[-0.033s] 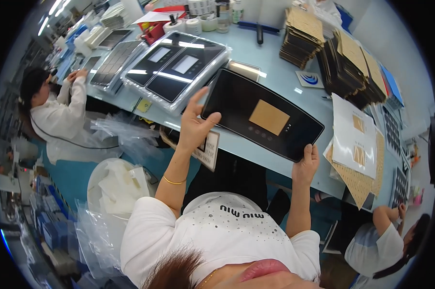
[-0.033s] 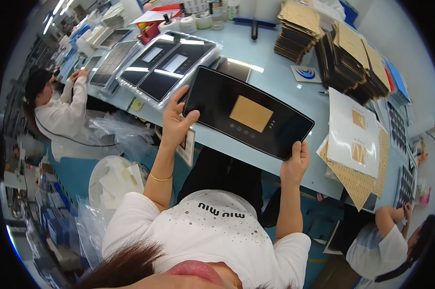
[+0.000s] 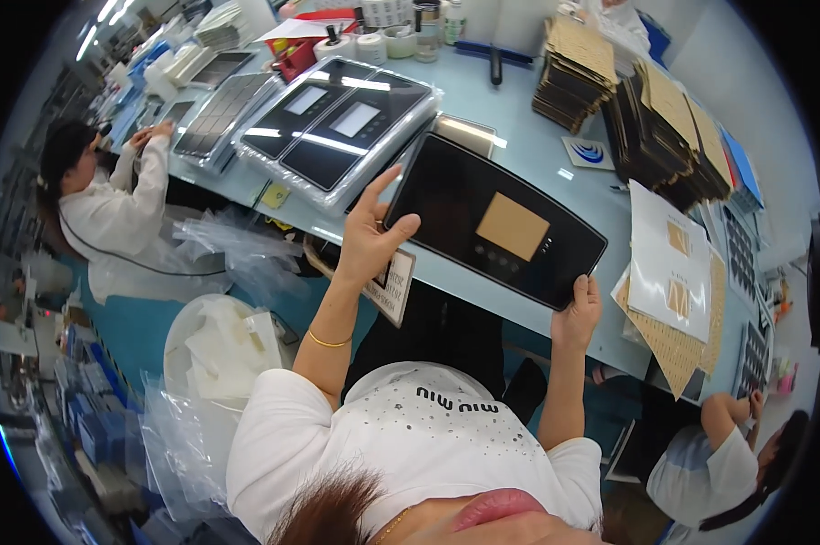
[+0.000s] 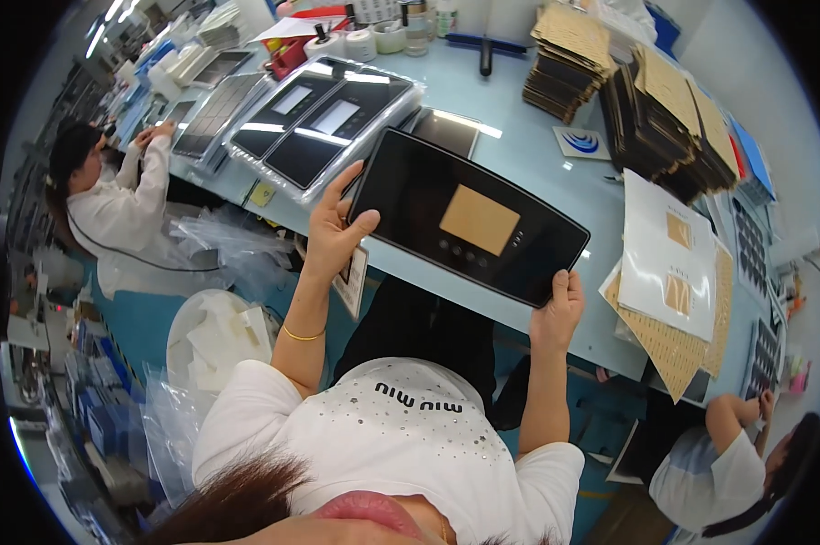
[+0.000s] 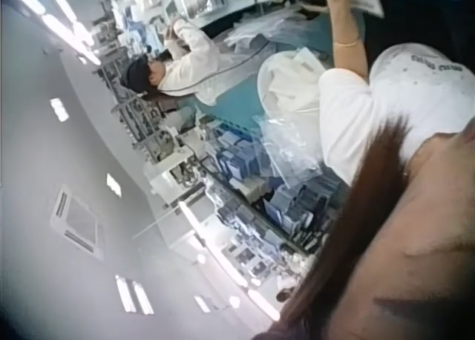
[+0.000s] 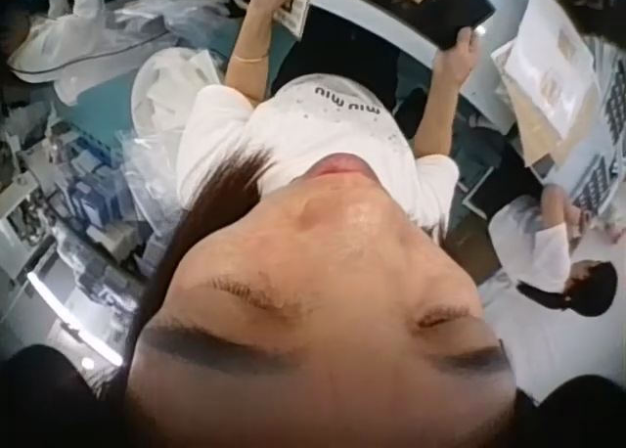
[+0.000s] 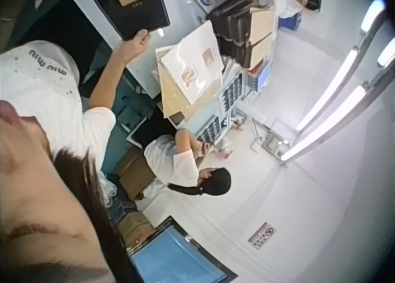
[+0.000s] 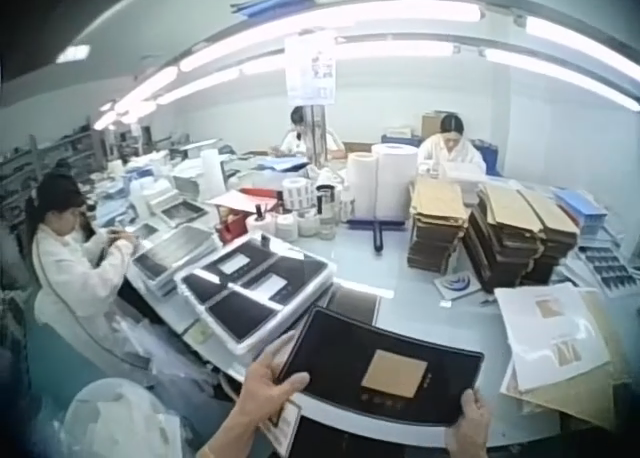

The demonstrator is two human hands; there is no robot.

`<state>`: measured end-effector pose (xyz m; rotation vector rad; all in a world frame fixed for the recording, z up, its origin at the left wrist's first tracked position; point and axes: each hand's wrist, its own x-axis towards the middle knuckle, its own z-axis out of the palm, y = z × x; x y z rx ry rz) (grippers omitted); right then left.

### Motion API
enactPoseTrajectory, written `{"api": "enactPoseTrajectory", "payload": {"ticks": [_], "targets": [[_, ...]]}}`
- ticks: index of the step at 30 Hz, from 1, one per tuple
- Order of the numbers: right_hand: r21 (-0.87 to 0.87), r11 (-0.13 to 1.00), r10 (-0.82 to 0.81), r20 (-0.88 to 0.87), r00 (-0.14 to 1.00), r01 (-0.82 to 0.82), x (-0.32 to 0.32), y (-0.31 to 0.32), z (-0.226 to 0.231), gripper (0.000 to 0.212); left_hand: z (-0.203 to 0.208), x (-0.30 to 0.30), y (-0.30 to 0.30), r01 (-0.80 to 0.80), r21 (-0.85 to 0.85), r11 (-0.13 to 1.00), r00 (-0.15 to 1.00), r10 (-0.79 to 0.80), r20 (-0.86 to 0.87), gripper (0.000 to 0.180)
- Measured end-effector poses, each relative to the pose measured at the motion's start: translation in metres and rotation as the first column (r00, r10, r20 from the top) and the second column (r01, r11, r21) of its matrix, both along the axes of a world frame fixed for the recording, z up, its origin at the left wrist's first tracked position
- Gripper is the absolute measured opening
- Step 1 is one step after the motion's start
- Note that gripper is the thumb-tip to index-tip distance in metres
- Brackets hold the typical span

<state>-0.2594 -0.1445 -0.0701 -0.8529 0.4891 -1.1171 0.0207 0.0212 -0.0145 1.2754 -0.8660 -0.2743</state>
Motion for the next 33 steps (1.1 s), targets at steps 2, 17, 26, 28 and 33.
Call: {"api": "enactPoseTrajectory", "payload": {"ticks": [2, 17, 26, 28, 33], "targets": [[0.114, 0.99, 0.079, -0.011, 0.997, -0.077, -0.005, 0.001, -0.008, 0.016, 0.023, -0.004, 0.014, 0.275, 0.118, 0.954, 0.954, -0.255, -0.156, 0.07], [0.309, 0.929, 0.23, -0.047, 0.972, -0.205, 0.001, 0.014, 0.0, 0.012, 0.02, -0.029, 0.012, 0.069, -0.024, 0.997, 0.978, -0.073, -0.197, 0.049], [0.333, 0.929, 0.202, -0.088, 0.975, -0.162, 0.0, 0.015, 0.0, 0.013, 0.003, -0.014, 0.014, 0.126, -0.183, 0.975, 0.91, -0.187, -0.37, 0.036], [0.328, 0.925, 0.229, -0.08, 0.97, -0.192, -0.002, 0.014, 0.0, 0.015, 0.01, -0.012, 0.018, 0.299, -0.421, 0.856, 0.628, -0.509, -0.589, 0.044], [0.303, 0.911, 0.338, -0.155, 0.928, -0.281, -0.004, 0.013, 0.001, 0.015, -0.006, 0.009, 0.02, 0.442, -0.496, 0.748, 0.472, -0.664, -0.581, 0.06]]}}
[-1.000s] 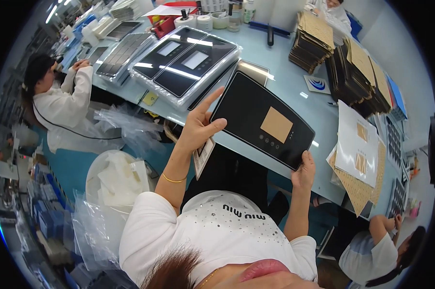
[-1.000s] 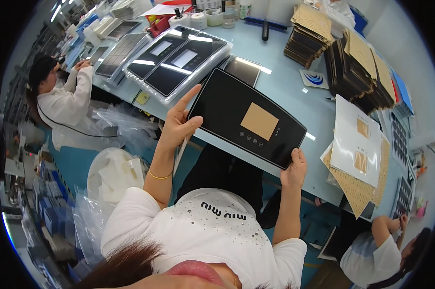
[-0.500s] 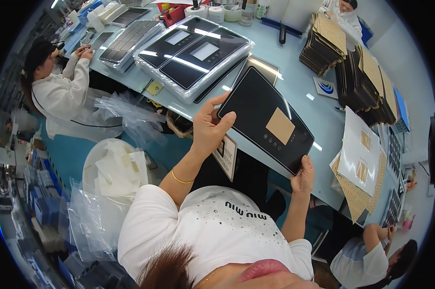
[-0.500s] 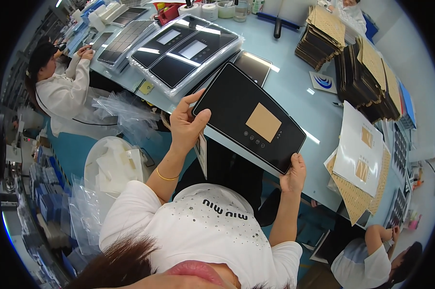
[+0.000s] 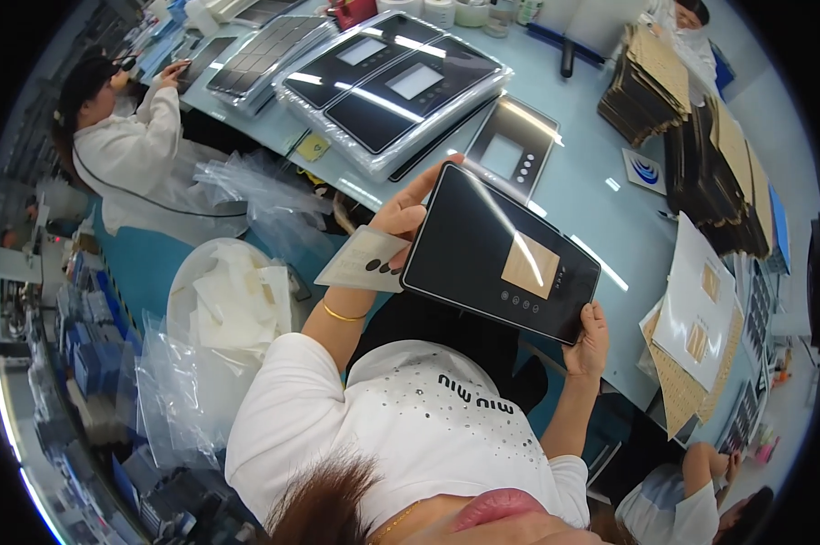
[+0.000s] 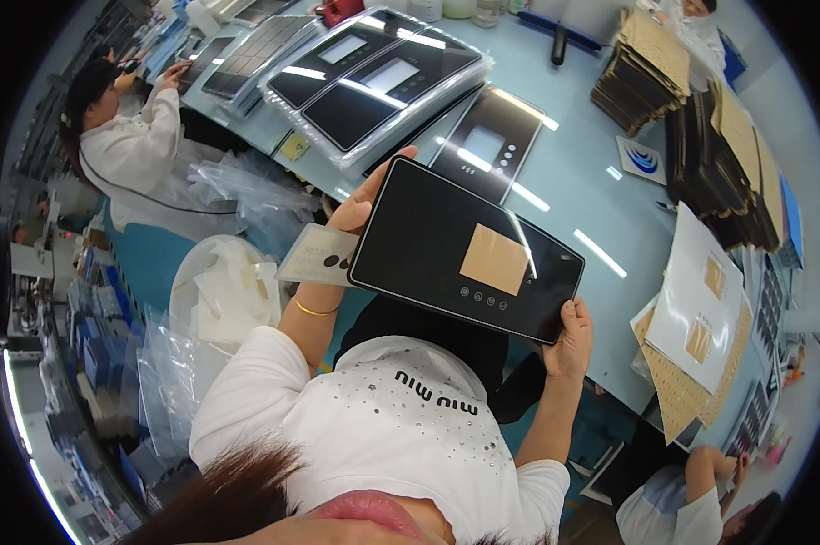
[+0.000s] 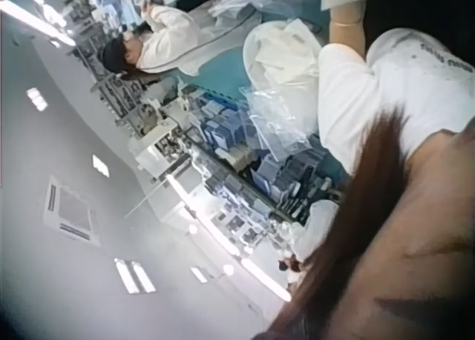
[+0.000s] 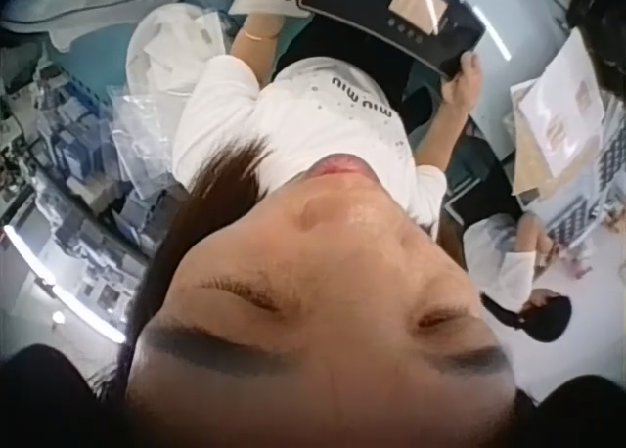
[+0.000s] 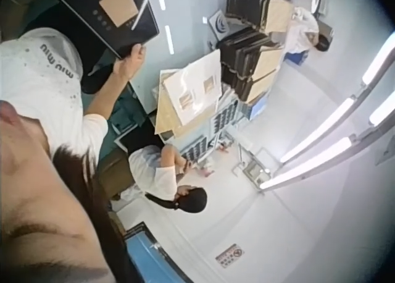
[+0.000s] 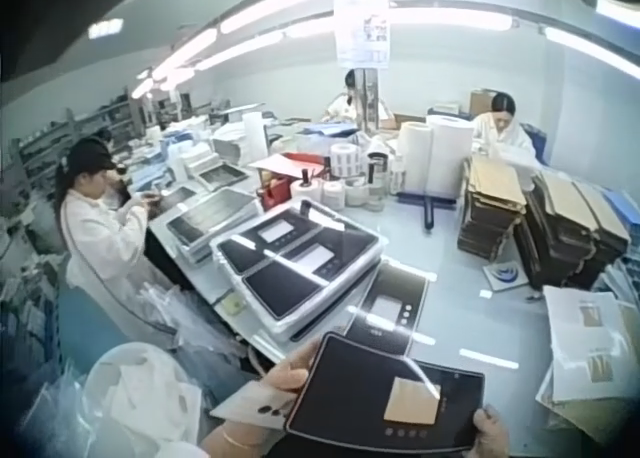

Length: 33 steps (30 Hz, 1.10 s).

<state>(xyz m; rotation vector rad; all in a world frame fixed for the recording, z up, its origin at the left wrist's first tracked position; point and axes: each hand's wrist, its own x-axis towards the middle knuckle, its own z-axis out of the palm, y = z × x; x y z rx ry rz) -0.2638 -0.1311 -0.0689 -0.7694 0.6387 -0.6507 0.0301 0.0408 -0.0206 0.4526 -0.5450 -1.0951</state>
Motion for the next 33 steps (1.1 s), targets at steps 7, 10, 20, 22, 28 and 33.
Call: {"api": "enactPoseTrajectory", "payload": {"ticks": [7, 10, 20, 22, 28, 33], "targets": [[0.002, 0.998, 0.059, 0.0, 0.998, -0.059, -0.001, -0.002, -0.001, 0.014, -0.011, 0.011, 0.006, 0.033, -0.057, 0.998, 0.999, -0.035, -0.03, 0.043], [0.012, 0.995, 0.103, 0.013, 0.995, -0.103, 0.001, -0.001, 0.001, 0.014, -0.013, 0.01, 0.005, 0.011, -0.08, 0.997, 0.999, -0.015, -0.043, 0.031], [0.058, 0.996, 0.071, 0.052, 0.996, -0.075, 0.002, -0.004, 0.0, 0.014, -0.023, 0.018, -0.006, 0.035, -0.222, 0.974, 0.994, -0.057, -0.093, 0.02], [0.002, 0.997, 0.074, -0.019, 0.997, -0.074, 0.002, -0.003, 0.007, 0.02, -0.021, 0.019, -0.006, 0.081, -0.225, 0.971, 0.988, -0.108, -0.109, 0.02], [-0.078, 0.99, 0.112, -0.066, 0.992, -0.117, -0.031, -0.026, 0.044, 0.04, 0.001, 0.025, -0.007, -0.212, 0.101, 0.972, 0.961, 0.189, 0.201, 0.017], [-0.687, 0.462, -0.623, 0.2, 0.757, 0.561, -0.019, -0.108, 0.146, 0.036, -0.006, 0.013, -0.016, -0.715, 0.198, 0.671, 0.293, 0.03, 0.956, 0.034]]}}
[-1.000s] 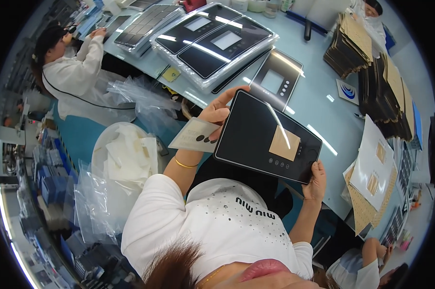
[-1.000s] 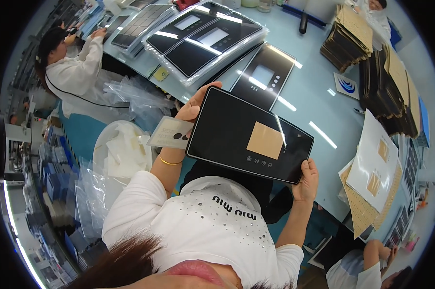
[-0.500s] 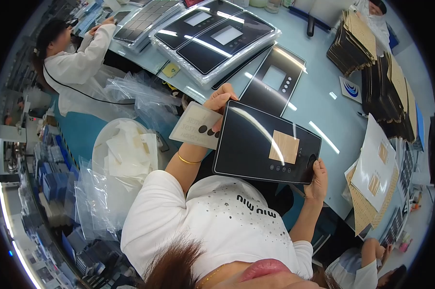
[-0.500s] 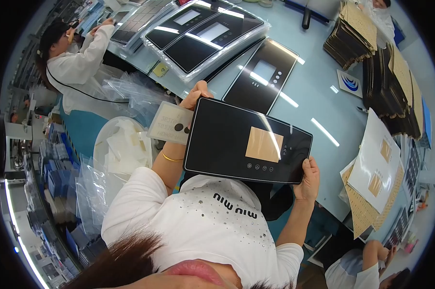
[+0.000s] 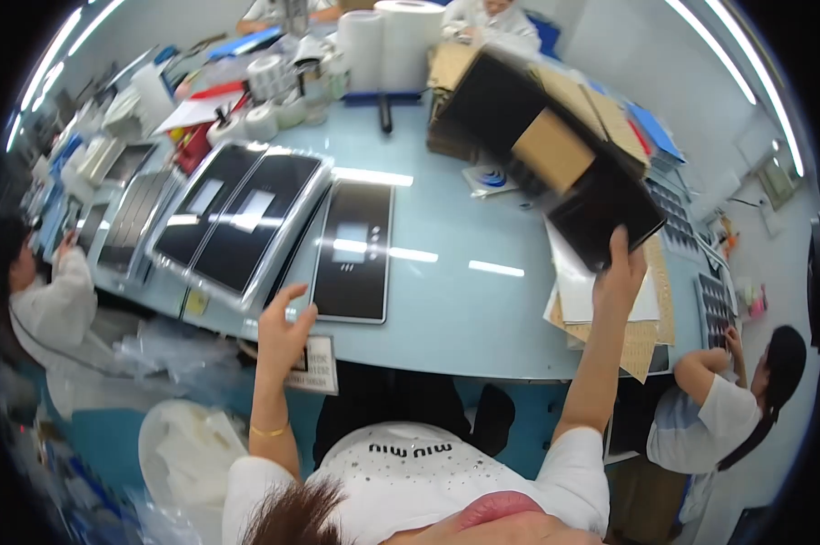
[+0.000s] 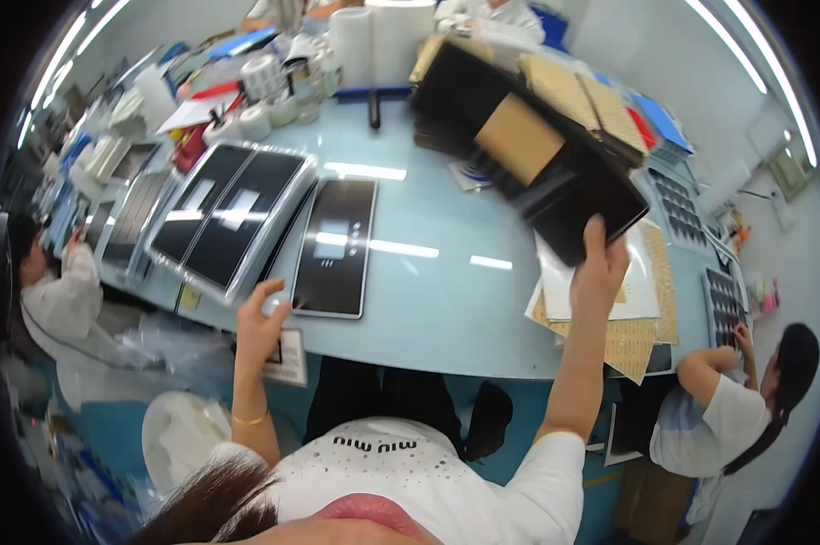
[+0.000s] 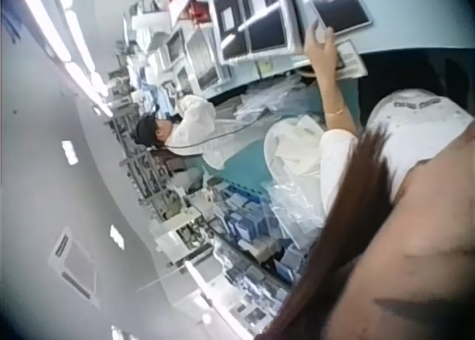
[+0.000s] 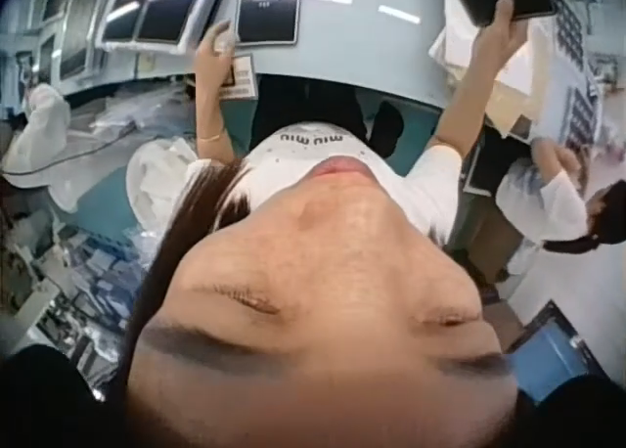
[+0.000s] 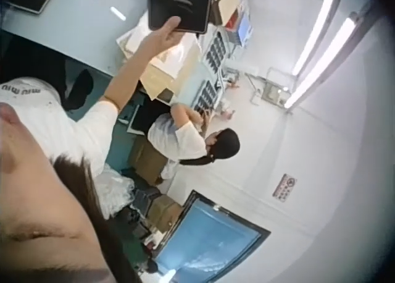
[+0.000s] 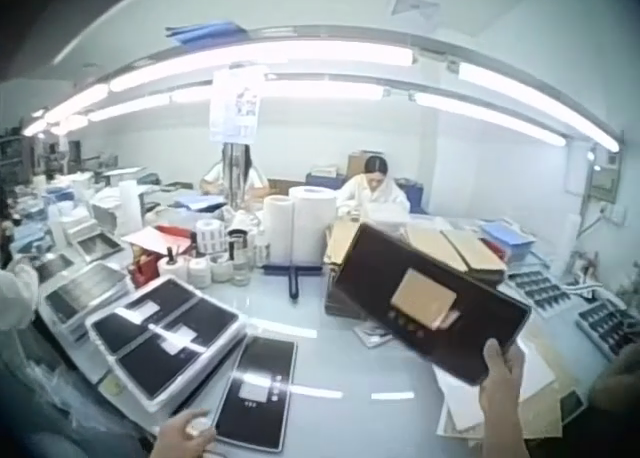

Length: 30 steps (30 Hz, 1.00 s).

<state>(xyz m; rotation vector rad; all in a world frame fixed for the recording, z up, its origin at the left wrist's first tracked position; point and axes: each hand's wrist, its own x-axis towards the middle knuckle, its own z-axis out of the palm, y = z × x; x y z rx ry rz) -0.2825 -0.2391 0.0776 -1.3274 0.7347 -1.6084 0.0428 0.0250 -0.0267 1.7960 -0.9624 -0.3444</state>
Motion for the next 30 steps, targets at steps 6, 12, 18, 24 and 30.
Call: {"api": "enactPoseTrajectory", "payload": {"ticks": [6, 12, 18, 24, 30], "targets": [[-0.841, 0.501, -0.673, -0.23, 0.703, 0.204, 0.026, -0.177, 0.055, 0.025, -0.012, -0.018, -0.01, -0.124, 0.299, 0.946, 0.894, -0.024, 0.448, 0.062], [-0.317, 0.936, -0.313, -0.948, -0.049, 0.152, 0.065, -0.229, 0.034, 0.051, -0.01, -0.018, -0.012, -0.189, 0.399, 0.897, 0.89, -0.015, 0.455, 0.069], [-0.577, 0.798, -0.592, -0.804, -0.049, -0.172, 0.111, -0.205, -0.006, 0.046, -0.014, -0.001, -0.02, 0.023, 0.463, 0.886, 0.846, -0.264, 0.463, 0.068], [-0.202, 0.789, -0.034, -0.958, 0.286, -0.58, 0.192, -0.147, -0.107, 0.043, 0.001, 0.004, -0.044, 0.124, 0.505, 0.854, 0.815, -0.378, 0.44, 0.063], [-0.097, 0.945, -0.086, -0.995, 0.05, -0.314, 0.249, -0.103, -0.132, 0.029, -0.011, -0.006, -0.046, 0.196, 0.416, 0.888, 0.781, -0.398, 0.481, 0.064]]}}
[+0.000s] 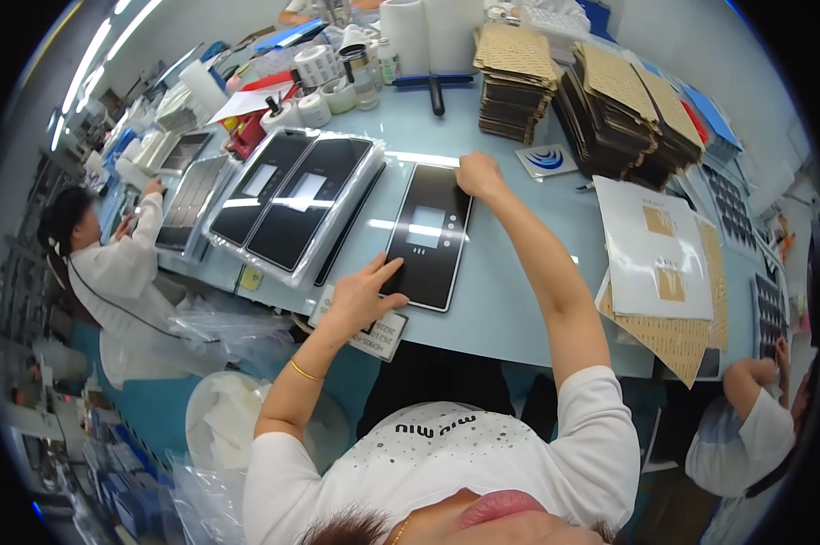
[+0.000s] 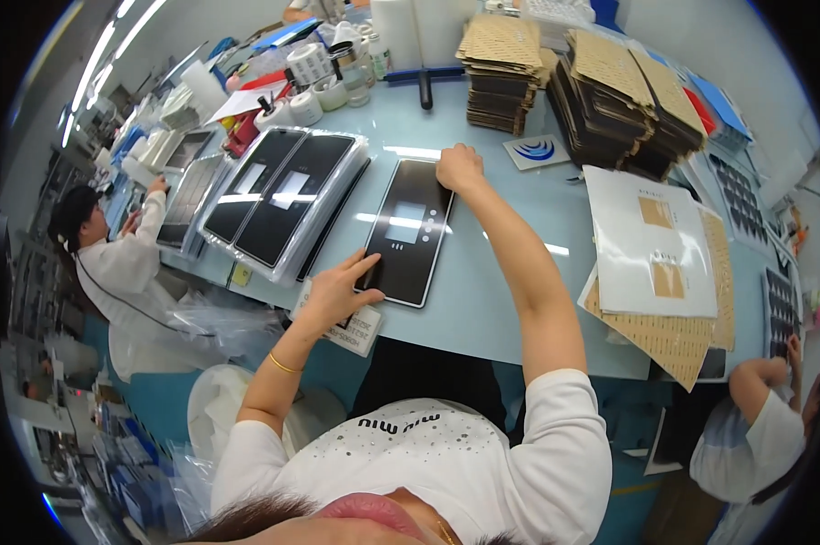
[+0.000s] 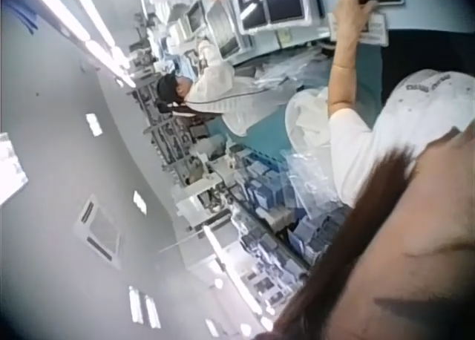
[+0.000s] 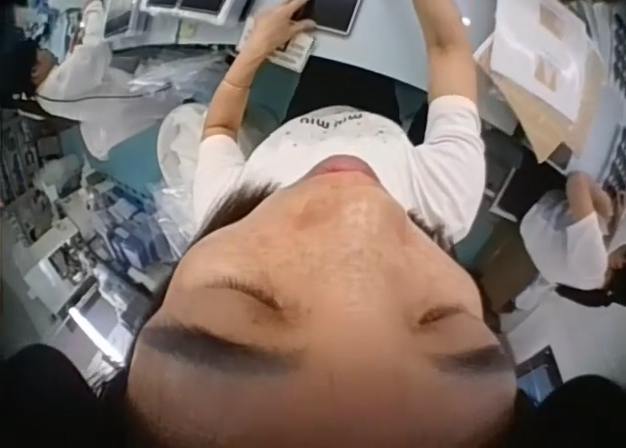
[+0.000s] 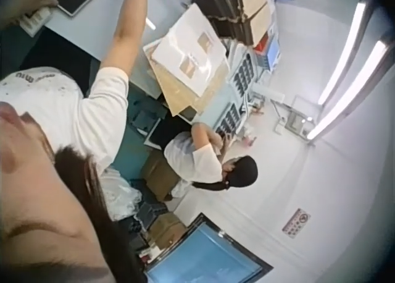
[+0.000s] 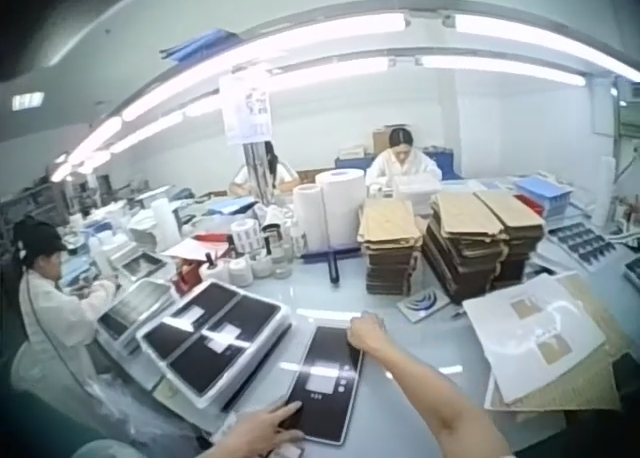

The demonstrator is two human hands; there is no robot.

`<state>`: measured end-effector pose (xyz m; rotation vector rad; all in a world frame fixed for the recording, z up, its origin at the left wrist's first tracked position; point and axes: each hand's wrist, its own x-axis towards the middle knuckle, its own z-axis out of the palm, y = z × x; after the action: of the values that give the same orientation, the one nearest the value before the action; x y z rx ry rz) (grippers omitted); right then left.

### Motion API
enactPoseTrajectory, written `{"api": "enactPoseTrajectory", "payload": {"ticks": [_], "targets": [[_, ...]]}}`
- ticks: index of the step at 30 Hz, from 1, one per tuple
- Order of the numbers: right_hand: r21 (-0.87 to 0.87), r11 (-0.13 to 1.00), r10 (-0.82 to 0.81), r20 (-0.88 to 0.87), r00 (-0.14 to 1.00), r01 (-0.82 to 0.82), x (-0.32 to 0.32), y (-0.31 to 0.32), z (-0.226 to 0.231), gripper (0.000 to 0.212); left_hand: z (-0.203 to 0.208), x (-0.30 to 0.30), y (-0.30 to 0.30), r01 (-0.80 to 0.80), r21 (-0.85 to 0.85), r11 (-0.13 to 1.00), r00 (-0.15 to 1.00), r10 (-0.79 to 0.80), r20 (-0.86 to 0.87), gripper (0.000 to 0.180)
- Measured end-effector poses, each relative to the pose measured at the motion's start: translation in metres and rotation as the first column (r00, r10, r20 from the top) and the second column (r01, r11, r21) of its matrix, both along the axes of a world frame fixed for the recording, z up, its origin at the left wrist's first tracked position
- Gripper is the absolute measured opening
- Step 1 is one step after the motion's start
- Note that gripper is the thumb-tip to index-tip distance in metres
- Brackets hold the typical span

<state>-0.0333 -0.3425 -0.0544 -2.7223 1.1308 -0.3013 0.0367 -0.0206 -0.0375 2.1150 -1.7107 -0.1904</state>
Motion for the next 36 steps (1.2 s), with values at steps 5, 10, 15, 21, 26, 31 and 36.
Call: {"api": "enactPoseTrajectory", "payload": {"ticks": [5, 10, 15, 21, 26, 31, 36], "targets": [[0.097, 0.989, -0.109, -0.055, 0.993, 0.114, -0.019, 0.001, 0.009, 0.027, -0.001, -0.037, 0.003, 0.047, 0.046, 0.998, 0.999, -0.048, 0.019, 0.065], [-0.07, 0.997, 0.017, -0.117, 0.993, -0.025, -0.096, 0.058, 0.054, 0.036, 0.01, -0.057, -0.006, 0.018, 0.055, 0.998, 0.999, -0.02, 0.04, 0.06], [-0.423, 0.883, -0.227, -0.003, 0.974, 0.205, -0.203, 0.093, 0.065, 0.051, 0.008, -0.061, -0.022, 0.111, -0.26, 0.959, 0.994, -0.113, 0.009, 0.05], [-0.471, 0.748, -0.602, -0.182, 0.777, 0.468, -0.216, 0.039, 0.058, 0.049, 0.027, -0.128, -0.062, 0.291, -0.289, 0.912, 0.854, -0.383, -0.352, 0.036], [-0.311, 0.905, -0.411, -0.466, 0.783, 0.29, -0.215, 0.012, 0.062, 0.025, 0.023, -0.16, -0.071, 0.362, -0.365, 0.858, 0.799, -0.487, -0.352, 0.036], [-0.514, 0.77, -0.445, -0.006, 0.895, 0.379, -0.252, 0.048, 0.151, 0.012, 0.029, -0.152, -0.079, 0.315, -0.175, 0.933, 0.715, -0.355, -0.602, 0.032], [-0.242, 0.776, -0.285, 0.69, 0.665, 0.583, -0.354, 0.093, 0.23, 0.019, 0.009, -0.15, -0.119, 0.271, -0.291, 0.918, 0.534, -0.395, -0.748, 0.047]]}}
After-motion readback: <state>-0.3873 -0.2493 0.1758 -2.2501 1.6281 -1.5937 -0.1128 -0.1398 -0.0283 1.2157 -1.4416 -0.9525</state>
